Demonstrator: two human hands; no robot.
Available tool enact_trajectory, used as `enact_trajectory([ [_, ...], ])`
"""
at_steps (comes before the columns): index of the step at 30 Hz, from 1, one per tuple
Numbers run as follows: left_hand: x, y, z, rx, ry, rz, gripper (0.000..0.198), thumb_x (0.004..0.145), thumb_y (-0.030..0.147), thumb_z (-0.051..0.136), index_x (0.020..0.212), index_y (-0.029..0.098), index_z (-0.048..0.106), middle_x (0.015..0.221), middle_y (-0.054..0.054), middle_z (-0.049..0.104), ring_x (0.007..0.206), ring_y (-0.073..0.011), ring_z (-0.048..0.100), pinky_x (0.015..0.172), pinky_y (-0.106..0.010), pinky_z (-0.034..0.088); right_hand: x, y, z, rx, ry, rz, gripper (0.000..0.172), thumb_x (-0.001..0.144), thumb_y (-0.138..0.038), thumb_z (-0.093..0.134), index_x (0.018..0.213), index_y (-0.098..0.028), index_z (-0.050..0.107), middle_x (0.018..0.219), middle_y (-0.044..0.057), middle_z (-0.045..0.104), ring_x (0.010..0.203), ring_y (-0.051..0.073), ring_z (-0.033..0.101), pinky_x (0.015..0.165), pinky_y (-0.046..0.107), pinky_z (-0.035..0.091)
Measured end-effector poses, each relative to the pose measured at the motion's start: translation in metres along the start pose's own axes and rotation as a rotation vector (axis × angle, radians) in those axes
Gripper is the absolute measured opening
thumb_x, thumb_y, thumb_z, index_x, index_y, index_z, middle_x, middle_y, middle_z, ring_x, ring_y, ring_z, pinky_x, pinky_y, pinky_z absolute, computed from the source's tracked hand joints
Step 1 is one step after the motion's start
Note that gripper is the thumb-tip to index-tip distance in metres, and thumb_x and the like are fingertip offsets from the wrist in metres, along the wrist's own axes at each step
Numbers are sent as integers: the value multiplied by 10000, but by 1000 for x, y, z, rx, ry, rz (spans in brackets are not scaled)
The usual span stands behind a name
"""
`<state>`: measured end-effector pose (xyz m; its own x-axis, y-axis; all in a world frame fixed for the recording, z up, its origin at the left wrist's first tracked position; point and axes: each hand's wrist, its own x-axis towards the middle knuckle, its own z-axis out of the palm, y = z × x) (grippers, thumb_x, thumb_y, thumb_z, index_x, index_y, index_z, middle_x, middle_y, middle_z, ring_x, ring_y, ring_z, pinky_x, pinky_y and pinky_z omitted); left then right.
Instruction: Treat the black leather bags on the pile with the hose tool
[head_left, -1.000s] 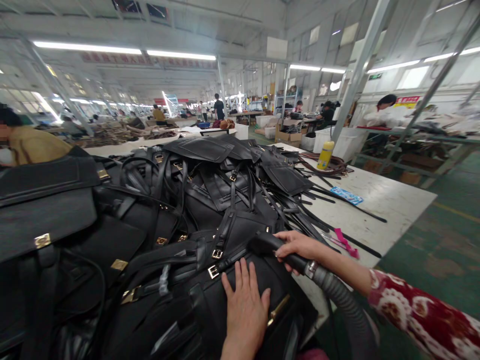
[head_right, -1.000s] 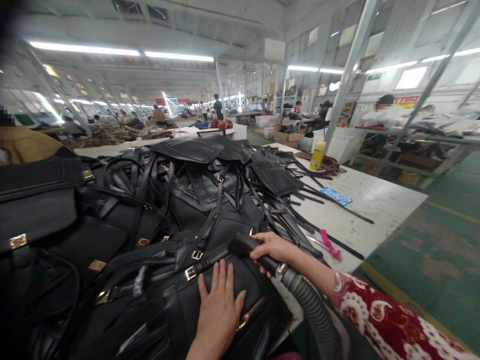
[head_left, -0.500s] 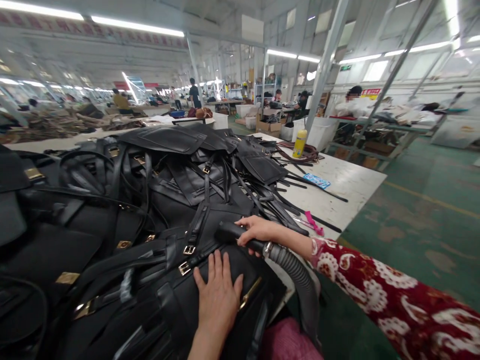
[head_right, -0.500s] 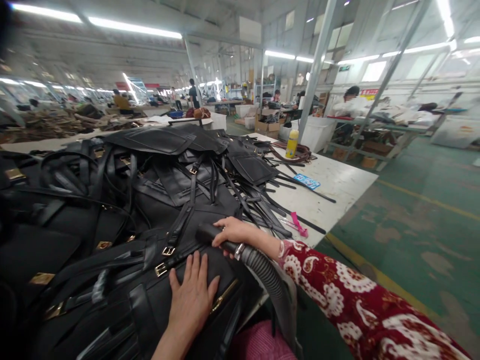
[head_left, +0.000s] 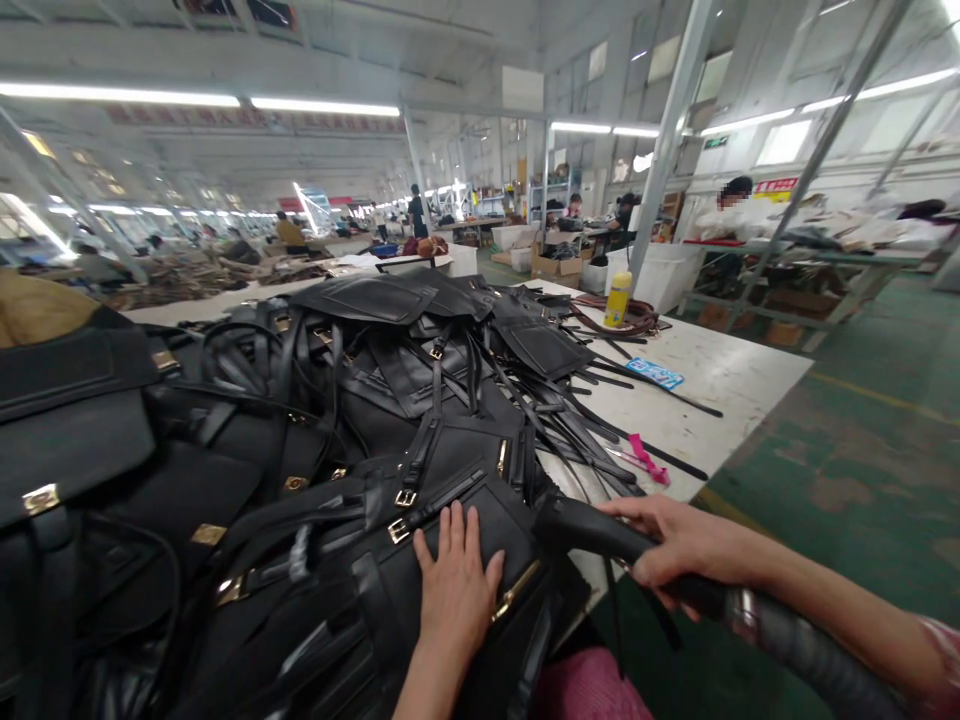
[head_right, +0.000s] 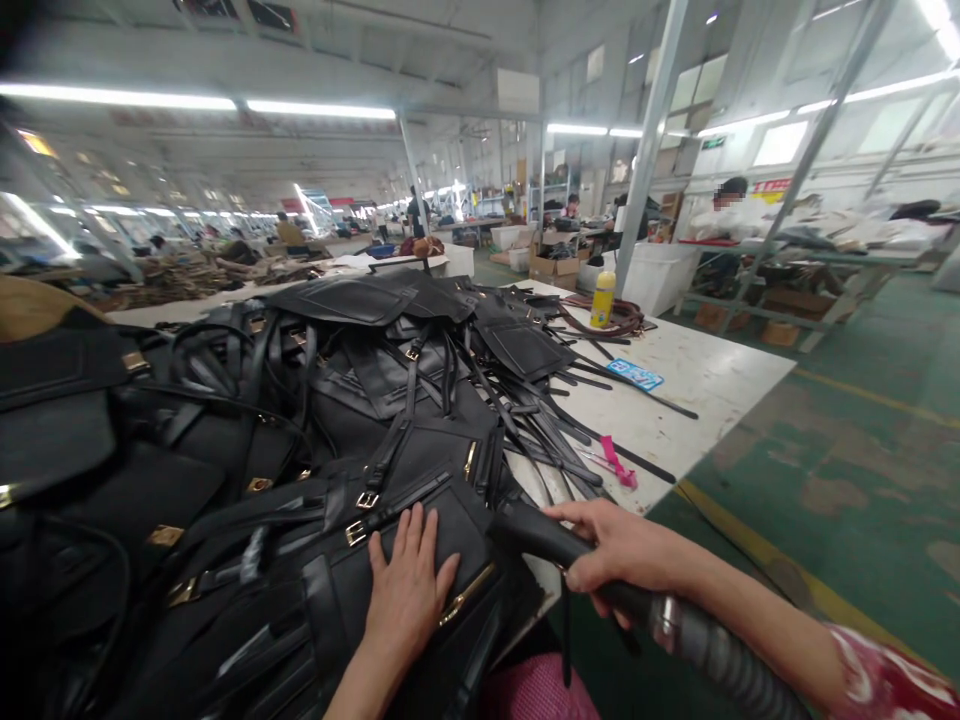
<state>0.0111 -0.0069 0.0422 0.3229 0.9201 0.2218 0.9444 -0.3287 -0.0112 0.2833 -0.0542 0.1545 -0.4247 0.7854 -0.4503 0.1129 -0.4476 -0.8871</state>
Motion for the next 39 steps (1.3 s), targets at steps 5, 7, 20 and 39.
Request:
enact_trajectory([
  [5, 17, -22, -18, -207, 52, 11, 360, 799, 251, 376, 1135, 184, 487, 1268, -78, 457, 1208, -198, 338, 1000, -426, 253, -17, 17, 6, 54, 77, -63, 722, 626, -150, 609, 1282, -224, 317, 709, -1, 583, 439, 121, 560, 329, 176, 463],
  [7, 32, -31, -26, -215, 115, -28, 337, 804, 231, 367, 1109, 175, 499, 1221, -81, 494, 1169, -182, 378, 973, -387, 291, -2, 10, 8, 56, 75, -96, 729, 642, -169, 602, 1296, -198, 282, 603, -16, 583, 403, 120, 541, 326, 177, 457],
  [20, 44, -30, -4, -142, 122, -104, 334, 787, 239, 402, 1096, 144, 486, 1139, -119, 512, 1057, -246, 433, 932, -468, 270, 167, -37, 22, -15, 107, -203, 633, 576, -189, 617, 1169, -156, 400, 591, -32, 572, 390, 139, 552, 302, 210, 447],
  [39, 5, -126, -64, -407, -200, -367, 291, 506, 291, 619, 751, 197, 495, 834, -35, 514, 877, -254, 454, 791, -380, 291, 134, -6, 58, -57, 370, -311, 716, 623, -182, 605, 1269, -176, 295, 635, -45, 555, 389, 94, 498, 317, 187, 426],
])
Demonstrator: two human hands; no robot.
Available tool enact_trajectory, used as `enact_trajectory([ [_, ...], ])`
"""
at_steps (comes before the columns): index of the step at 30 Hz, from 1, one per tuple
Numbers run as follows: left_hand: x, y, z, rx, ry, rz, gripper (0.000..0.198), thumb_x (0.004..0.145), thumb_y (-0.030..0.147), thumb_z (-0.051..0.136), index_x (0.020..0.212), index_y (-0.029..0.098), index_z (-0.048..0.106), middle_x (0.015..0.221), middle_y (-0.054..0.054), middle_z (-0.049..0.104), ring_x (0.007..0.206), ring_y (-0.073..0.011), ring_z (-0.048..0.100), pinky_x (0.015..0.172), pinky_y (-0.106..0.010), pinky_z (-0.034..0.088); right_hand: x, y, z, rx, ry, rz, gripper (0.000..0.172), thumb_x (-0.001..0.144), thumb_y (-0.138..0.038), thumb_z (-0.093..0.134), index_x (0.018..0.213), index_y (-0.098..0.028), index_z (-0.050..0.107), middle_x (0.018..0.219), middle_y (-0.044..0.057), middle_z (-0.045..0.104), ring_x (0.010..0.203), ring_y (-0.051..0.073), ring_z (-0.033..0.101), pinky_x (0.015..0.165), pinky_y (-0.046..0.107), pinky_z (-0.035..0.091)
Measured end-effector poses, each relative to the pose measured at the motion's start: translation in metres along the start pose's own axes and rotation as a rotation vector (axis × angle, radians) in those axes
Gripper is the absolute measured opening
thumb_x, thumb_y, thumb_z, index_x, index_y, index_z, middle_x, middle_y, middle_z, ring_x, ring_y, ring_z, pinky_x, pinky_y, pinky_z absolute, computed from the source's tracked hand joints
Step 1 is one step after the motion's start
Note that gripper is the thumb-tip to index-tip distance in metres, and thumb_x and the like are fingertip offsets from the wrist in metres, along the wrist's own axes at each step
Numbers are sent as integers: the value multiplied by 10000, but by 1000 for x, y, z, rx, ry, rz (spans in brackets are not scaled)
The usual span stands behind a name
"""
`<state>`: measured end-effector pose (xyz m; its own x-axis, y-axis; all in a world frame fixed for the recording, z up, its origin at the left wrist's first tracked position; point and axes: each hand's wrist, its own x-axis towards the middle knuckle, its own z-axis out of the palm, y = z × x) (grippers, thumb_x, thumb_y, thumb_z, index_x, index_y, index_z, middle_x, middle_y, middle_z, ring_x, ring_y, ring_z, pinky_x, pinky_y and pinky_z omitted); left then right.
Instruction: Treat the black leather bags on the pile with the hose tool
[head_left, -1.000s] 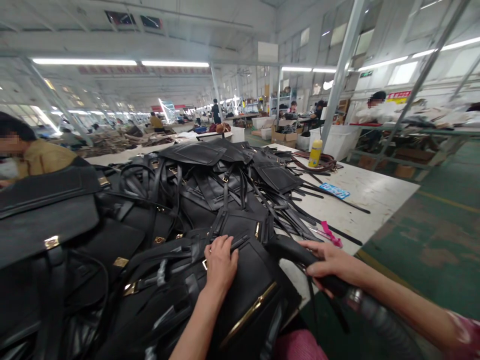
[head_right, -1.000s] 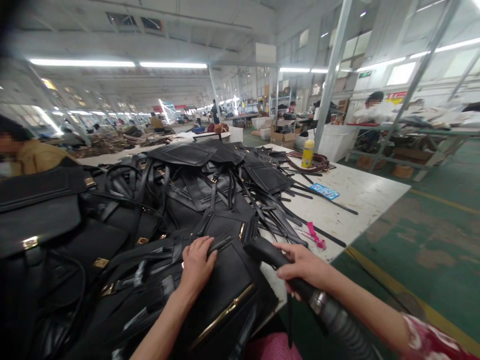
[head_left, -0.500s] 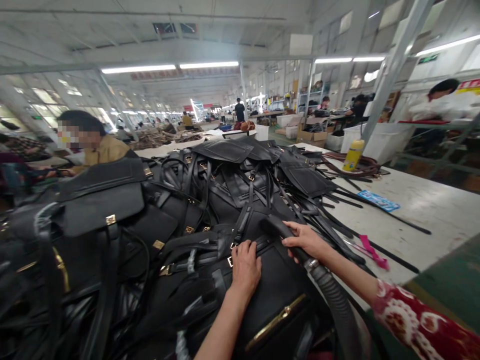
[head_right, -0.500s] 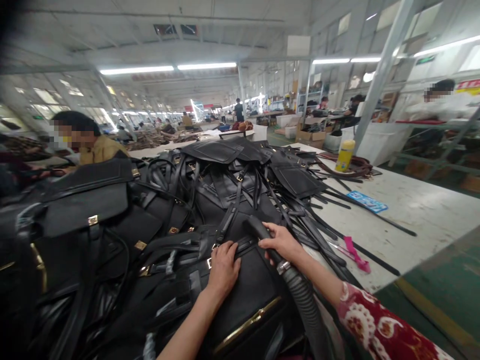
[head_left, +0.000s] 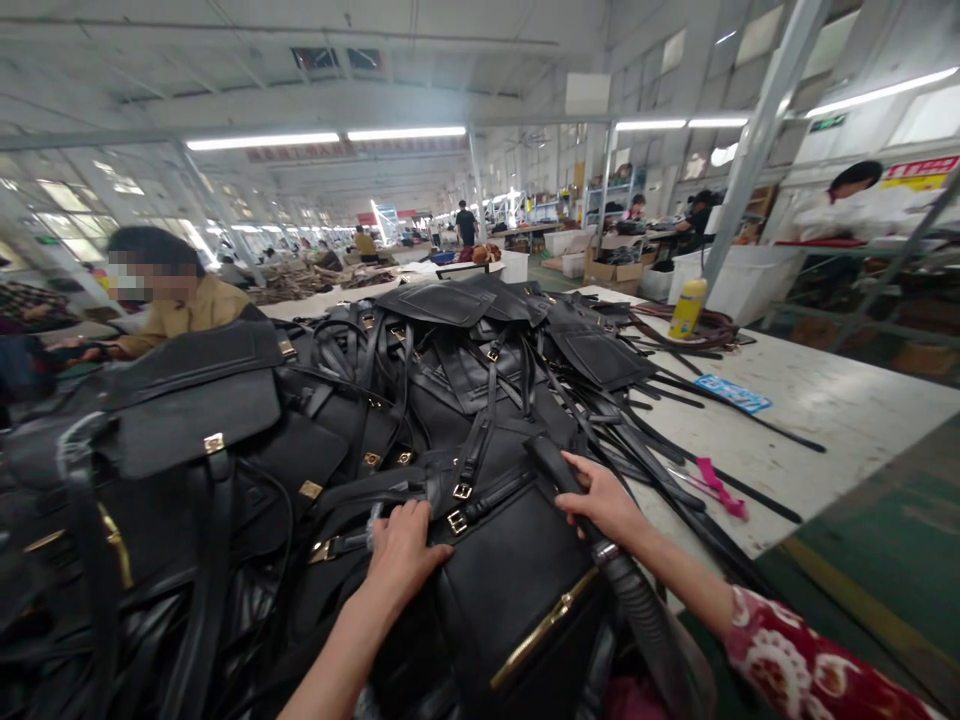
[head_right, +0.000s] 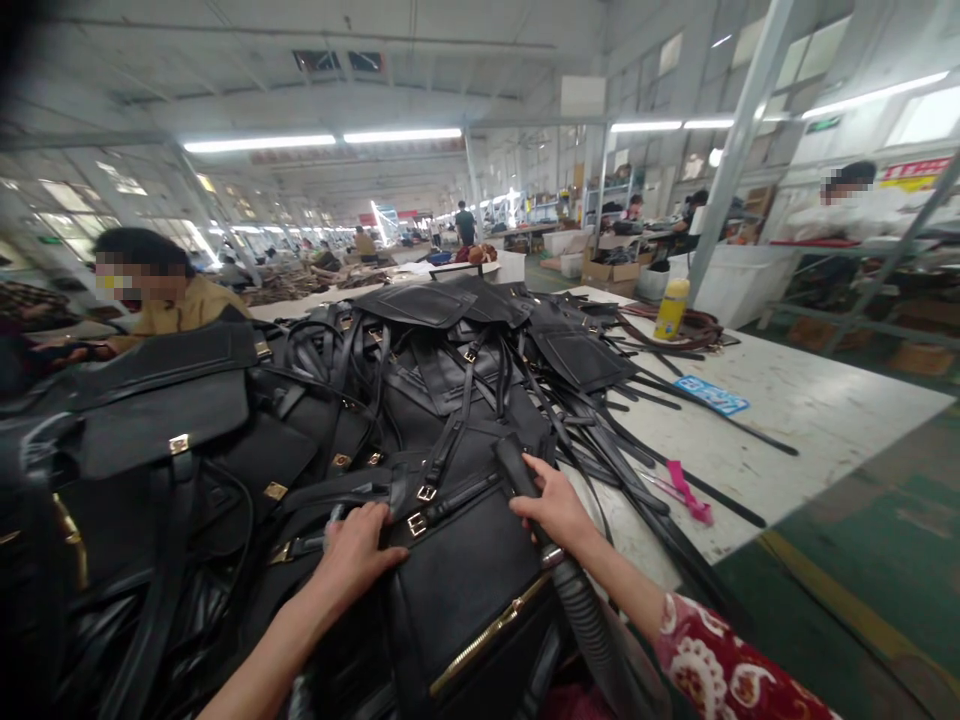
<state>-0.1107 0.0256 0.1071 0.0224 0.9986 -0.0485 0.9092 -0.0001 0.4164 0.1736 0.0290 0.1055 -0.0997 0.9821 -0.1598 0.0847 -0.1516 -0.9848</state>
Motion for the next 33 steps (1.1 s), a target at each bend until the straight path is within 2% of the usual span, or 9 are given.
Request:
enact_trajectory([
  [5, 1, -2, -5, -268, -150, -29, 83, 543, 237, 528, 589, 187, 481, 583, 25, 474, 617, -148, 443, 629, -276, 311, -30, -10, -22, 9, 29, -29, 679, 630, -196, 616, 1247, -183, 332, 656, -29, 581, 408, 106, 512, 336, 199, 434],
  [10, -11, 5, -10, -614, -283, -150, 234, 575, 398, 527, 559, 166, 496, 498, 41, 455, 469, -96, 374, 514, -239, 294, -67, -19, -33, 24, 5, -26, 665, 654, -174, 596, 1254, -214, 313, 651, -39, 580, 466, 119, 526, 382, 207, 456],
  [12, -17, 10, -10, -702, -299, -194, 246, 556, 399, 554, 565, 163, 489, 488, 45, 454, 450, -85, 357, 499, -231, 280, -85, -23, -30, 73, -81, 22, 683, 650, -152, 585, 1265, -218, 296, 695, -29, 590, 467, 115, 526, 376, 203, 453],
  [17, -26, 16, -8, -815, -337, -221, 265, 541, 383, 606, 550, 152, 475, 465, 57, 429, 437, -65, 331, 485, -212, 235, -117, -23, -12, 252, -478, 164, 735, 548, -50, 614, 1227, -227, 398, 928, 8, 595, 494, 80, 536, 382, 151, 433],
  [20, -31, 18, -7, -866, -372, -202, 265, 567, 385, 607, 572, 153, 479, 478, 55, 442, 445, -66, 344, 482, -209, 234, -116, -16, 6, 280, -600, 220, 739, 505, -4, 632, 1184, -235, 455, 956, 4, 600, 540, 80, 558, 424, 132, 449],
  [23, -35, 20, -4, -909, -404, -179, 251, 598, 372, 598, 586, 155, 472, 490, 58, 443, 447, -58, 339, 473, -204, 231, -103, -12, 25, 284, -669, 230, 784, 506, -26, 650, 1222, -234, 408, 872, -2, 611, 456, 71, 543, 377, 137, 448],
  [25, -36, 20, -1, -929, -402, -178, 238, 608, 355, 590, 587, 158, 458, 483, 64, 430, 440, -53, 335, 469, -200, 235, -93, -15, 36, 292, -665, 196, 784, 527, -53, 655, 1240, -226, 381, 839, 0, 610, 426, 73, 536, 347, 141, 440],
  [28, -35, 15, 4, -933, -357, -189, 236, 640, 368, 546, 598, 166, 432, 475, 61, 455, 426, -55, 353, 464, -196, 250, -82, -24, 44, 318, -563, 97, 721, 579, -83, 645, 1236, -213, 377, 810, 6, 611, 456, 92, 548, 354, 158, 451],
  [33, -35, 9, 10, -853, -257, -159, 242, 712, 423, 454, 706, 182, 452, 600, 6, 586, 525, -113, 505, 514, -225, 343, -83, -29, 32, 277, -356, 45, 688, 618, -118, 630, 1240, -216, 351, 760, -5, 607, 464, 100, 529, 362, 187, 456],
])
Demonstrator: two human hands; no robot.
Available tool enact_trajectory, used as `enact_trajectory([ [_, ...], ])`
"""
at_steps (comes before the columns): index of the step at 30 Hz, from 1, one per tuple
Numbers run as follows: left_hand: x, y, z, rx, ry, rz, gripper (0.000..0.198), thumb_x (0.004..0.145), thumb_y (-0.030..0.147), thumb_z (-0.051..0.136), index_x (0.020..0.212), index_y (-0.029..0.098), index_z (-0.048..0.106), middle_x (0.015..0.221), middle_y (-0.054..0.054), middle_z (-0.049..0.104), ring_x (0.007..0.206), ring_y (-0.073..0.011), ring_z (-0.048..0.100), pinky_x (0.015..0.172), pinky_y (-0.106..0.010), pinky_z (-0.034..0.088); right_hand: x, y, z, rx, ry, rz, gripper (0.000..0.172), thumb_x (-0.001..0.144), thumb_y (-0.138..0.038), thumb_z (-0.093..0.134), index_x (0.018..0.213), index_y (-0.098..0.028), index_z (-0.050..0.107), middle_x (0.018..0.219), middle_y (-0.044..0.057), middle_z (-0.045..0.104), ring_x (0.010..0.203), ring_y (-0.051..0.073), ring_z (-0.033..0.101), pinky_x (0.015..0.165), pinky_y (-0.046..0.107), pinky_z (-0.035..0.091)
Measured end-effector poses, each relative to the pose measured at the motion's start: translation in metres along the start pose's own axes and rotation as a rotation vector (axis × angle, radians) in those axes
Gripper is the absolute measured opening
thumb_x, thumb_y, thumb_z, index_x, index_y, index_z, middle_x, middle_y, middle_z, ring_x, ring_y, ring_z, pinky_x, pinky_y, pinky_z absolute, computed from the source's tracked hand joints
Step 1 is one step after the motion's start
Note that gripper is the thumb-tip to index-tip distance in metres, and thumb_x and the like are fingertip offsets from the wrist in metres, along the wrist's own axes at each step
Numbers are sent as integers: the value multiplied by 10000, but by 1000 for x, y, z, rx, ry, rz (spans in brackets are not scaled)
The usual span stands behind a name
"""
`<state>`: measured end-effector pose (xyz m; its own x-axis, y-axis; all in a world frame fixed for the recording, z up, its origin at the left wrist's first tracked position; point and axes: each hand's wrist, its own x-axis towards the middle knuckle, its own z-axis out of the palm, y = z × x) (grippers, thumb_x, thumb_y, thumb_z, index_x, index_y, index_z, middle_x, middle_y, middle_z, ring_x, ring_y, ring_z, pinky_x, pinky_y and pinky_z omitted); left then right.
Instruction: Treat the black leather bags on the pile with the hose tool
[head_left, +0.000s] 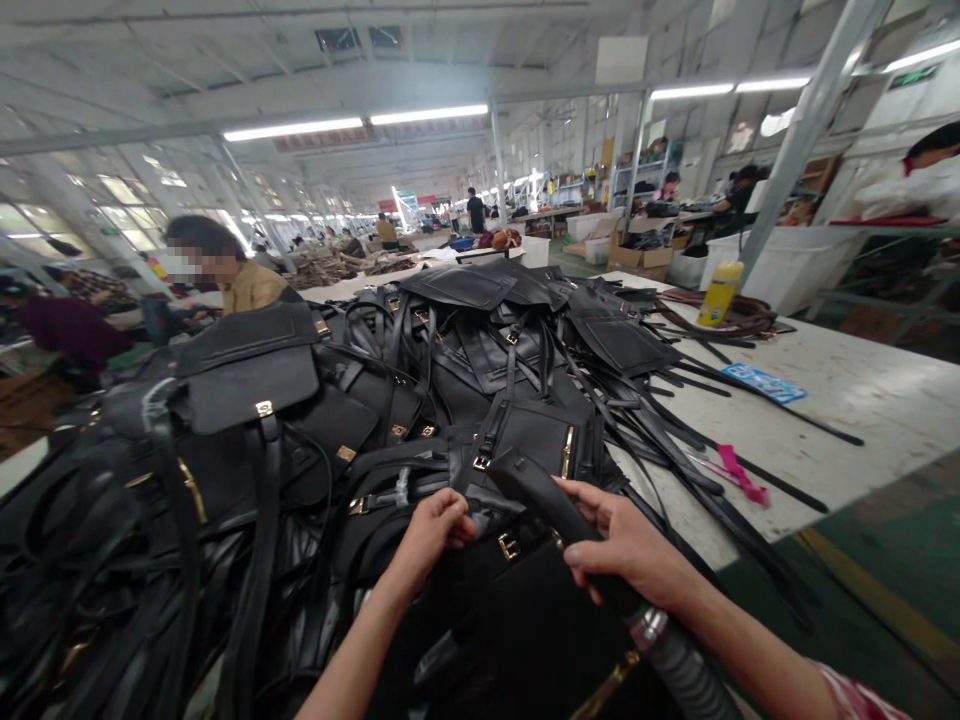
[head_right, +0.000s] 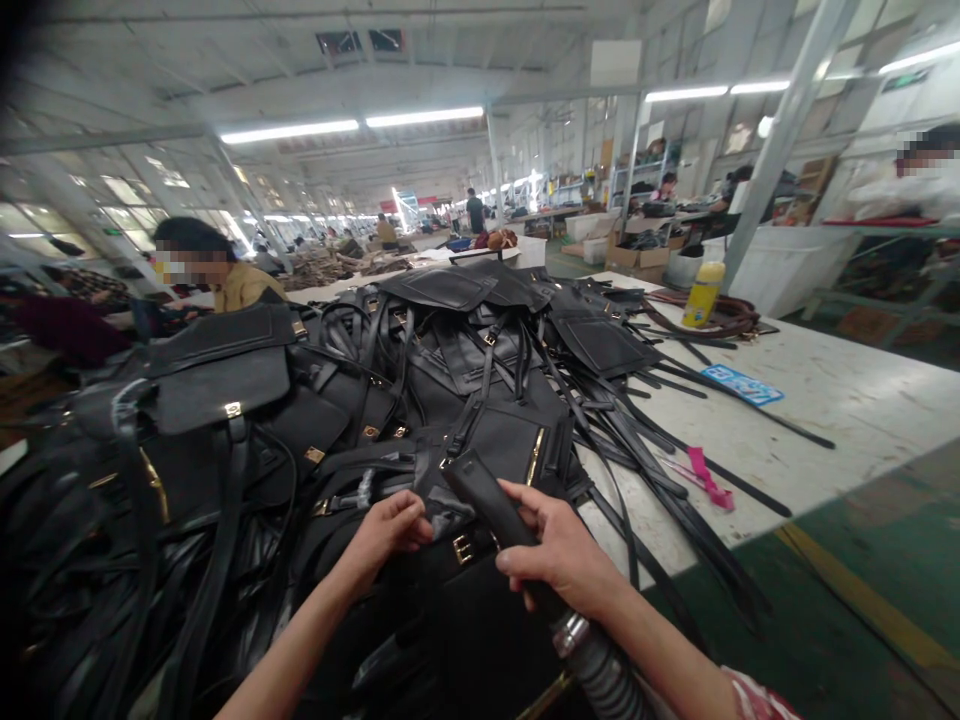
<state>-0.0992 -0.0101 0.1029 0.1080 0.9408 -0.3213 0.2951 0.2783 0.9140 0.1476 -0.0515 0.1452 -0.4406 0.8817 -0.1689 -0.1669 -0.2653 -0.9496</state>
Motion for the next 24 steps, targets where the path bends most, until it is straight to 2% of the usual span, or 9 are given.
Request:
enact_trajectory([
  [4, -19, 3, 9, 142, 103, 125, 158, 715, 353, 486, 722, 196, 482, 700, 8, 557, 696, -144, 517, 649, -267, 370, -18, 9, -14, -62, 60, 47, 684, 627, -121, 613, 1246, -220, 336, 780, -6, 594, 486, 104, 533, 371, 195, 454],
  [7, -43, -1, 23, 517, 195, 313, 105, 739, 289, 463, 681, 209, 500, 721, 9, 512, 738, -143, 490, 695, -268, 343, -34, 18, -19, -72, 107, 81, 698, 620, -103, 600, 1249, -232, 327, 833, -6, 580, 502, 97, 529, 379, 189, 449],
  [8, -50, -5, 29, 651, 204, 335, 104, 748, 278, 444, 691, 215, 504, 726, 7, 510, 731, -143, 492, 682, -269, 342, -39, 20, -19, -65, 121, 90, 706, 615, -99, 598, 1252, -233, 323, 853, -4, 578, 508, 94, 527, 388, 188, 450],
  [10, -61, -17, 42, 819, 210, 267, 74, 735, 254, 439, 746, 224, 506, 738, 3, 512, 707, -145, 500, 638, -268, 345, -48, 23, -19, -48, 145, 109, 726, 603, -102, 601, 1260, -225, 319, 873, 2, 577, 520, 93, 520, 404, 188, 452],
  [14, -66, -37, 63, 939, 298, 81, 131, 696, 224, 441, 818, 209, 486, 799, -24, 521, 733, -167, 523, 636, -280, 364, -65, 27, -19, -58, 166, 154, 766, 580, -128, 611, 1279, -207, 308, 978, 43, 584, 620, 143, 554, 409, 192, 446],
  [17, -63, -36, 70, 1018, 323, 36, 125, 726, 221, 393, 800, 204, 492, 810, -39, 536, 719, -178, 540, 626, -294, 365, -76, 29, -21, -72, 142, 138, 789, 579, -142, 628, 1293, -210, 298, 1125, 69, 548, 863, 216, 571, 653, 269, 514],
  [19, -62, -31, 74, 1069, 324, 8, 148, 748, 208, 354, 770, 201, 500, 797, -50, 549, 702, -191, 550, 598, -302, 355, -82, 30, -22, -67, 135, 132, 796, 576, -164, 644, 1295, -201, 305, 1167, 78, 532, 988, 243, 534, 848, 317, 457],
  [21, -61, -29, 77, 1087, 336, 17, 185, 759, 187, 319, 739, 194, 502, 782, -64, 557, 706, -206, 554, 584, -308, 342, -86, 30, -23, -60, 115, 138, 799, 579, -181, 652, 1300, -188, 307, 1202, 88, 511, 1059, 257, 496, 925, 332, 402],
  [24, -62, -30, 78, 1018, 354, 87, 192, 752, 169, 313, 691, 194, 493, 739, -53, 549, 674, -187, 538, 576, -296, 324, -91, 33, -24, -51, 57, 138, 822, 595, -159, 649, 1324, -196, 270, 1238, 84, 485, 1110, 254, 459, 934, 326, 398],
])
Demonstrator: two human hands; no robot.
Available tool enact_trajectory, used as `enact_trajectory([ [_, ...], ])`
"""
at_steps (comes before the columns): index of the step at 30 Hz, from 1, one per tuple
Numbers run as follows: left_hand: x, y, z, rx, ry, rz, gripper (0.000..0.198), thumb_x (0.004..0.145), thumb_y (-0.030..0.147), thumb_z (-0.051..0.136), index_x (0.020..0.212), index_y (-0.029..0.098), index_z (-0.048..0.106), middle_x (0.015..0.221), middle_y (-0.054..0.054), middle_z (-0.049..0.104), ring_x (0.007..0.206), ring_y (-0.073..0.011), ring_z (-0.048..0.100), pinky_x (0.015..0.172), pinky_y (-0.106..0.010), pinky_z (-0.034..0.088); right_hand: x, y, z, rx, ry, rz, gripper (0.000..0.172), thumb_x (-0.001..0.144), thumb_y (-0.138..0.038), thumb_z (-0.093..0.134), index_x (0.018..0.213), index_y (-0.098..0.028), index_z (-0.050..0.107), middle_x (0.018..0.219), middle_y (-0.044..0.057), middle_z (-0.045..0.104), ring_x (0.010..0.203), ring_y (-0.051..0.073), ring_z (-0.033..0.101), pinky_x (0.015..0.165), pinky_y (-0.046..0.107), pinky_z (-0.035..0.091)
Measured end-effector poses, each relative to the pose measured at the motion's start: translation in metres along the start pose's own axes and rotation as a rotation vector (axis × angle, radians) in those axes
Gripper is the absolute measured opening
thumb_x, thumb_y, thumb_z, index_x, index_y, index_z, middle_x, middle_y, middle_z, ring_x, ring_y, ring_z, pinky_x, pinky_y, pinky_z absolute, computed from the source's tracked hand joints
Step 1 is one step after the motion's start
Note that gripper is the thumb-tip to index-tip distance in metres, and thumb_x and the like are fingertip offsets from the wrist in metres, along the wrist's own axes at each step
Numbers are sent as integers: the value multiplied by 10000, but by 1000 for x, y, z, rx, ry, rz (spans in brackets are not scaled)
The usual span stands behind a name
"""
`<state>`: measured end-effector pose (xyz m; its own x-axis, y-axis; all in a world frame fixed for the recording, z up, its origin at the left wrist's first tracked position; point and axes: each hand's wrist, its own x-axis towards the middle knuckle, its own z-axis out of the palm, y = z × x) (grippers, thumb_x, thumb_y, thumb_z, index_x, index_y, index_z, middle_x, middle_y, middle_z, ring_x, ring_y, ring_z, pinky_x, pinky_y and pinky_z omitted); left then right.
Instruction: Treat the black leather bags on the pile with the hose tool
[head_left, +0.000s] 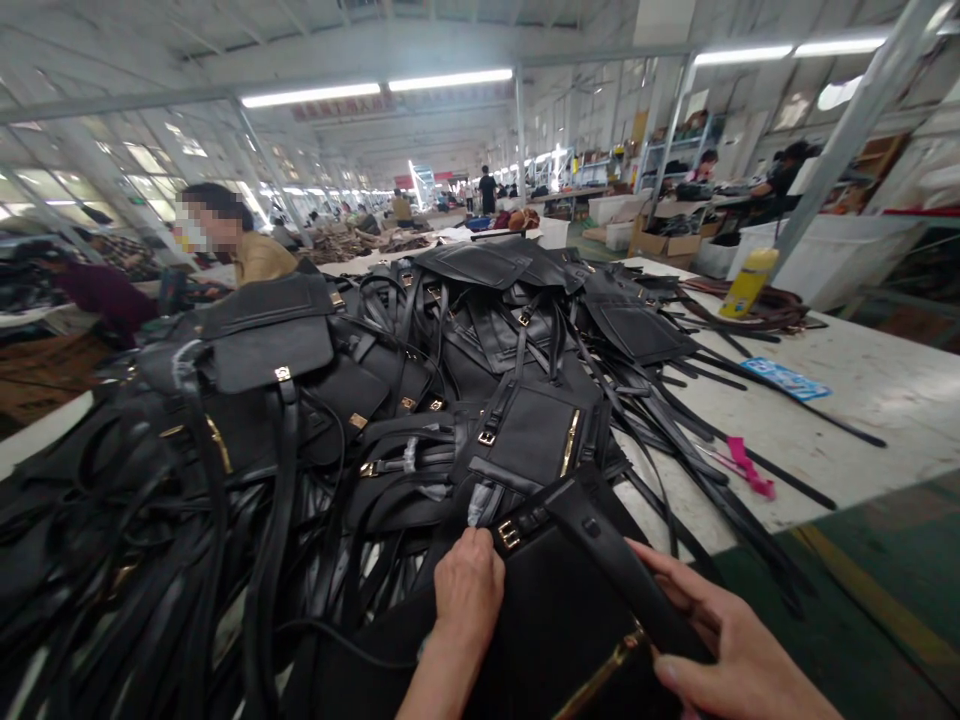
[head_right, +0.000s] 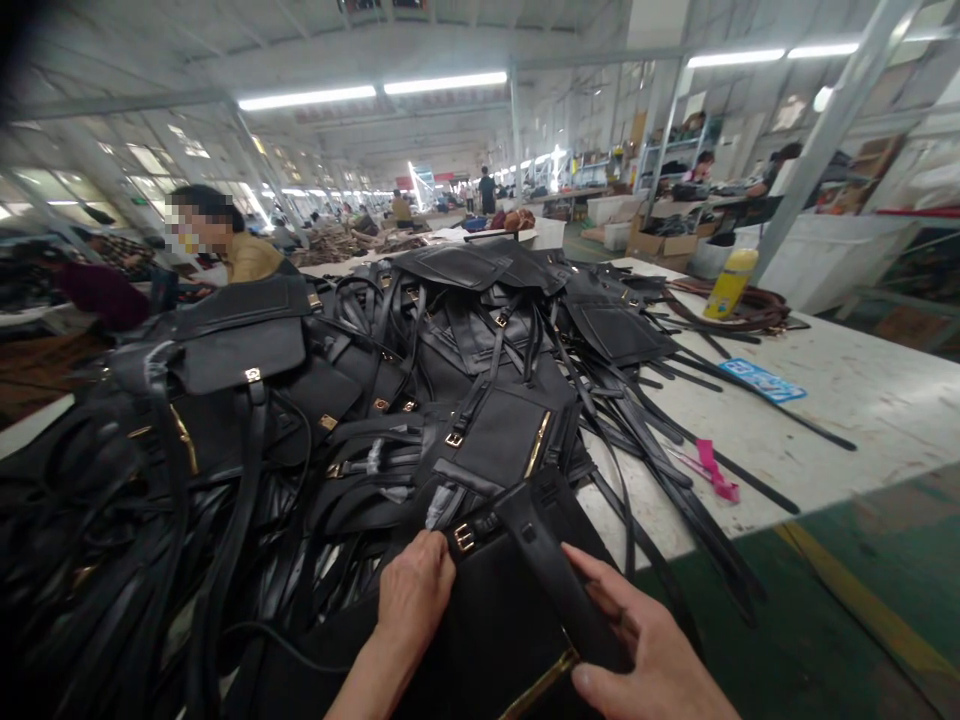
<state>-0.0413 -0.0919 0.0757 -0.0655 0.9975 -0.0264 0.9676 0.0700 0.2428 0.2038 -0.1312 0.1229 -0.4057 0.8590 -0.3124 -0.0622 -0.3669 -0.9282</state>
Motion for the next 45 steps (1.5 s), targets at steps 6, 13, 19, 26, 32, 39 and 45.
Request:
enact_trajectory([
  [6, -1, -37, -8, -523, 37, -145, 145, 719, 256, 414, 600, 196, 472, 554, 36, 438, 551, -115, 437, 541, -233, 318, -2, 12, -5, 1, -114, -37, 825, 625, -122, 627, 1341, -229, 229, 1268, 45, 459, 1161, 226, 406, 986, 304, 337],
  [13, -10, -57, -22, -689, 128, -227, 250, 752, 421, 421, 818, 214, 545, 801, -1, 591, 785, -173, 532, 728, -270, 394, 3, 0, 10, -42, -183, 78, 766, 564, -78, 579, 1285, -207, 355, 1203, 40, 511, 1095, 235, 465, 962, 313, 345],
  [19, -11, -53, -8, -705, -43, -156, 255, 712, 305, 460, 922, 192, 549, 824, -32, 594, 746, -167, 543, 731, -300, 414, 27, -10, 20, -125, -295, 205, 762, 494, -41, 618, 1217, -205, 440, 1051, 27, 584, 872, 177, 566, 643, 173, 461],
  [26, -10, -57, 4, -971, -116, -166, 251, 708, 276, 448, 911, 174, 553, 676, 15, 520, 631, -127, 489, 593, -244, 375, 62, -6, 28, -29, -461, 279, 775, 521, -30, 589, 1240, -251, 402, 825, -11, 603, 416, 59, 504, 352, 126, 416],
  [32, -12, -57, -4, -780, 2, -138, 210, 743, 271, 412, 901, 207, 534, 827, -8, 520, 749, -151, 509, 723, -275, 384, 55, -15, 16, 46, -298, 123, 811, 580, -67, 596, 1305, -263, 291, 778, -20, 594, 471, 91, 530, 400, 171, 447],
  [39, -8, -51, -11, -675, -79, -122, 186, 769, 333, 380, 755, 209, 518, 772, -4, 557, 778, -169, 525, 731, -280, 381, 25, -4, 16, -96, -292, 173, 775, 493, -34, 638, 1227, -168, 429, 1132, 48, 554, 1038, 222, 494, 888, 272, 384],
  [45, -18, -50, -19, -690, 4, -232, 247, 756, 446, 410, 838, 225, 484, 750, 20, 564, 731, -161, 540, 711, -274, 399, 35, 9, 40, -84, -263, 113, 800, 458, -3, 658, 1212, -171, 450, 1179, 47, 533, 1096, 219, 459, 953, 308, 329],
])
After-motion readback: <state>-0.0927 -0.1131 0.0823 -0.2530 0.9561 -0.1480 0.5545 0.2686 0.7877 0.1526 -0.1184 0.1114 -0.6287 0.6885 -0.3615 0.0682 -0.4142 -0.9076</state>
